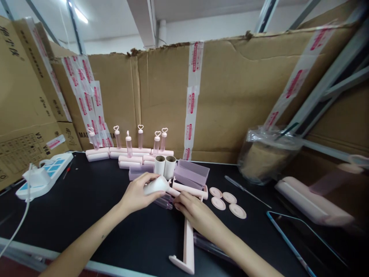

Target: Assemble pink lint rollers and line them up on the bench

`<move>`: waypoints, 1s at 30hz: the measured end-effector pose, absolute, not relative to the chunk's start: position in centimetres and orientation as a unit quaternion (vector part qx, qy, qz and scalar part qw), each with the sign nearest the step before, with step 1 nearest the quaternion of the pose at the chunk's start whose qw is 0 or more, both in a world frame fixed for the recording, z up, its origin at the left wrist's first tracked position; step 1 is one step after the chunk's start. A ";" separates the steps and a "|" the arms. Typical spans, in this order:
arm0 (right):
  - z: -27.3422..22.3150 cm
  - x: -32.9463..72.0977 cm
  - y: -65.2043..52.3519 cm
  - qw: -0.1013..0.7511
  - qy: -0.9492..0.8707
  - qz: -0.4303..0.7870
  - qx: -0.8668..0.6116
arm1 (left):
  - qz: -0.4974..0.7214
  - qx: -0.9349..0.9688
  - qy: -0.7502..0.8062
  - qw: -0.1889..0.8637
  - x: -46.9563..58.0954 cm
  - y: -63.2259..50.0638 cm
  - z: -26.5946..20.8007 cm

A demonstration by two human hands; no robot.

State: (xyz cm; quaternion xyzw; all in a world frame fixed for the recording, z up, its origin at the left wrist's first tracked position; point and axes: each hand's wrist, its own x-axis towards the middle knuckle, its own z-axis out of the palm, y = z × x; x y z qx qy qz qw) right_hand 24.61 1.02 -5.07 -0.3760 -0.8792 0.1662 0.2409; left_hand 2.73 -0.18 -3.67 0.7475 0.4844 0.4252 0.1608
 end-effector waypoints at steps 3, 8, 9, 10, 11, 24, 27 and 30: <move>-4.3 24.9 0.9 0.278 -0.861 0.173 -0.388 | 0.392 0.779 0.476 0.109 2.9 -0.4 -4.0; -2.8 25.1 0.2 0.367 -0.794 0.303 -0.378 | 0.344 0.840 0.419 0.026 3.4 -0.9 -4.5; -2.8 25.0 0.0 0.369 -0.784 0.341 -0.364 | 0.338 0.848 0.408 0.012 3.5 -1.0 -4.6; -2.8 24.9 0.0 0.367 -0.775 0.375 -0.352 | 0.334 0.853 0.401 -0.001 3.6 -1.1 -4.7; -2.9 24.8 -0.1 0.366 -0.766 0.402 -0.343 | 0.333 0.856 0.396 -0.013 3.7 -1.1 -4.8; -3.7 24.5 -0.1 0.393 -0.738 0.426 -0.347 | 0.327 0.865 0.374 -0.069 4.1 -1.4 -4.9; -3.7 24.3 -0.4 0.397 -0.736 0.414 -0.359 | 0.320 0.870 0.364 -0.093 4.3 -1.4 -5.1; -3.4 24.2 -0.7 0.395 -0.738 0.408 -0.364 | 0.317 0.873 0.353 -0.109 4.5 -1.5 -5.2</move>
